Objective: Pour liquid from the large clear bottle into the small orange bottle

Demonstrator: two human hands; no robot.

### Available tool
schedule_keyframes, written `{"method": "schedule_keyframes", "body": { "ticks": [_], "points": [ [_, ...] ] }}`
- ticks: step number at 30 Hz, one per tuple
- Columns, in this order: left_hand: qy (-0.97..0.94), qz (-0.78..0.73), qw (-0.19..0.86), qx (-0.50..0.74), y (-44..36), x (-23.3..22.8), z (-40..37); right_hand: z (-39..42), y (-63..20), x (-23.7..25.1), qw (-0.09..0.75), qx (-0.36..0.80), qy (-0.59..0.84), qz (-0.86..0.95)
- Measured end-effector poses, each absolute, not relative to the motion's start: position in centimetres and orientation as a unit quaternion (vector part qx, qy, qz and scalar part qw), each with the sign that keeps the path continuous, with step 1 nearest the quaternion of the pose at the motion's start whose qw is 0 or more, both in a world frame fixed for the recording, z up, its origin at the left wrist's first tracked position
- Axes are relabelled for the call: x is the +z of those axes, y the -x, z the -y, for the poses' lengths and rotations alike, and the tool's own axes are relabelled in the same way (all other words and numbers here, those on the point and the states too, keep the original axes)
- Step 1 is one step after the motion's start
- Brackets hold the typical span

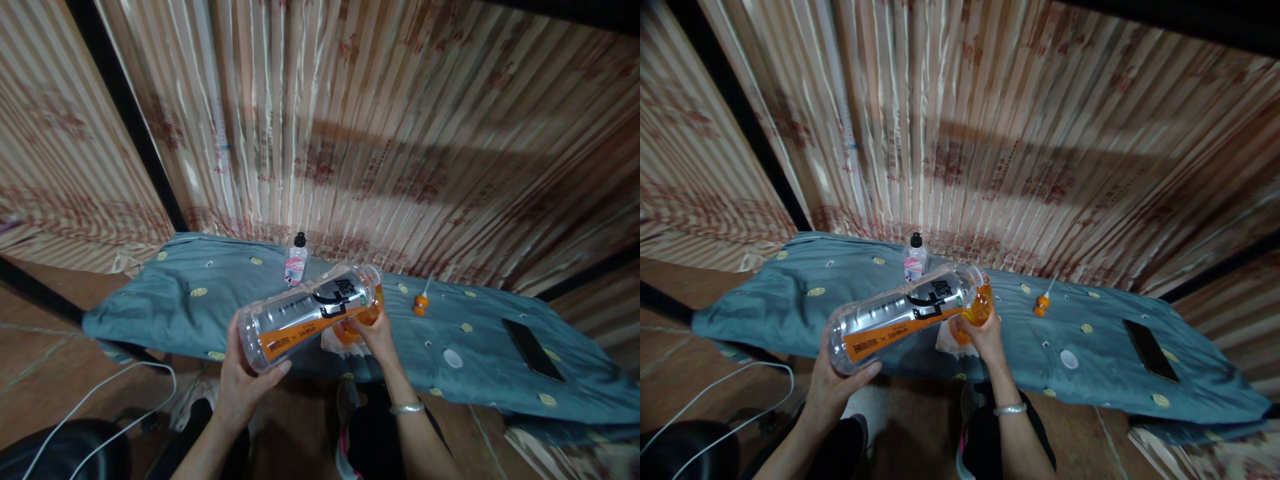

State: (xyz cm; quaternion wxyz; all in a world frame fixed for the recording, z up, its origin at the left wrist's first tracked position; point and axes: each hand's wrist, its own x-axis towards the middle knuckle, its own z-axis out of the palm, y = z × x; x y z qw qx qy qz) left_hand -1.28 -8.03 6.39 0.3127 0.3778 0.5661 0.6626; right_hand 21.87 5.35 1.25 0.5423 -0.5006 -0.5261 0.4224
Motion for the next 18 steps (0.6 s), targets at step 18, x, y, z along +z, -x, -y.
{"method": "schedule_keyframes", "body": {
  "ticks": [18],
  "points": [
    [-0.364, -0.551, 0.321, 0.679, 0.93, 6.31, 7.93, -5.57, -21.94, 0.74, 0.541, 0.421, 0.513, 0.516]
  ]
}}
